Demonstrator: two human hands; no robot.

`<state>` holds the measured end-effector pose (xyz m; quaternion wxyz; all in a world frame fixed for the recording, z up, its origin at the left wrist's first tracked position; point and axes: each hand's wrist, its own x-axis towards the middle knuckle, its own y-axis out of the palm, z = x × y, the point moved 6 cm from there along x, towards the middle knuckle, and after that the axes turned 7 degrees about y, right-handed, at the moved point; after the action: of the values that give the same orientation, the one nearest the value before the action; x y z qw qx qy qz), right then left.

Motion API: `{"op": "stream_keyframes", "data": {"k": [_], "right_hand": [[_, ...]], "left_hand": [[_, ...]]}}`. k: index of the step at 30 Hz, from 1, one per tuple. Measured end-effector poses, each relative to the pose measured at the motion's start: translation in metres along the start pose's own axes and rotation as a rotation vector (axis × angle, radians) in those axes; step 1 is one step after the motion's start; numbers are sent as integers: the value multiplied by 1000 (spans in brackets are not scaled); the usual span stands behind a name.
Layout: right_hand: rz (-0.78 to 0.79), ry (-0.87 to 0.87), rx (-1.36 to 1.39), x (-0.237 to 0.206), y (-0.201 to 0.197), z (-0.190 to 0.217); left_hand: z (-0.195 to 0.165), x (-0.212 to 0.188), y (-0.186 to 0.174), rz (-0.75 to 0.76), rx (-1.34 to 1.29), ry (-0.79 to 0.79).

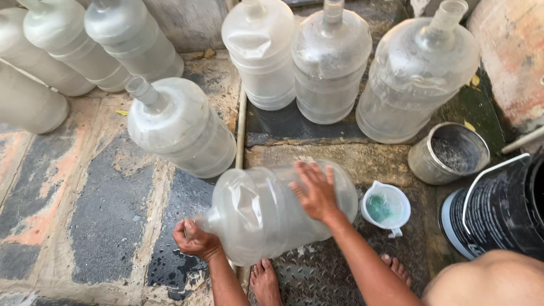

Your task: The person scrubs the exterior of large plastic water jugs using a yellow sponge and soapy water from a white pitcher. They rotate each jug to clean different sides and rinse the sponge periodically.

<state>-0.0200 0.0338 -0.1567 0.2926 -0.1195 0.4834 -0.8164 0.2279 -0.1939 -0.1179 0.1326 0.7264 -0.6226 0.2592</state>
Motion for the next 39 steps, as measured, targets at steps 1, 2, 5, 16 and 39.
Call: {"op": "stream_keyframes", "data": {"k": [1,2,5,16,39], "right_hand": [[-61,70,-6,7,-13,-18],[-123,141,-11,13,-27,-38],[-270,76,-118,28,-57,-64],[191,-351,-362,-22,62,75],[-140,289,-461,49,-60,-65]], "left_hand": [[7,-6,-2,-2,45,-43],[12,-16,-5,-2,87,-88],[42,-52,15,182,-287,-772],[-33,-73,44,409,508,-166],[-6,-97,46,350,618,-25]]}}
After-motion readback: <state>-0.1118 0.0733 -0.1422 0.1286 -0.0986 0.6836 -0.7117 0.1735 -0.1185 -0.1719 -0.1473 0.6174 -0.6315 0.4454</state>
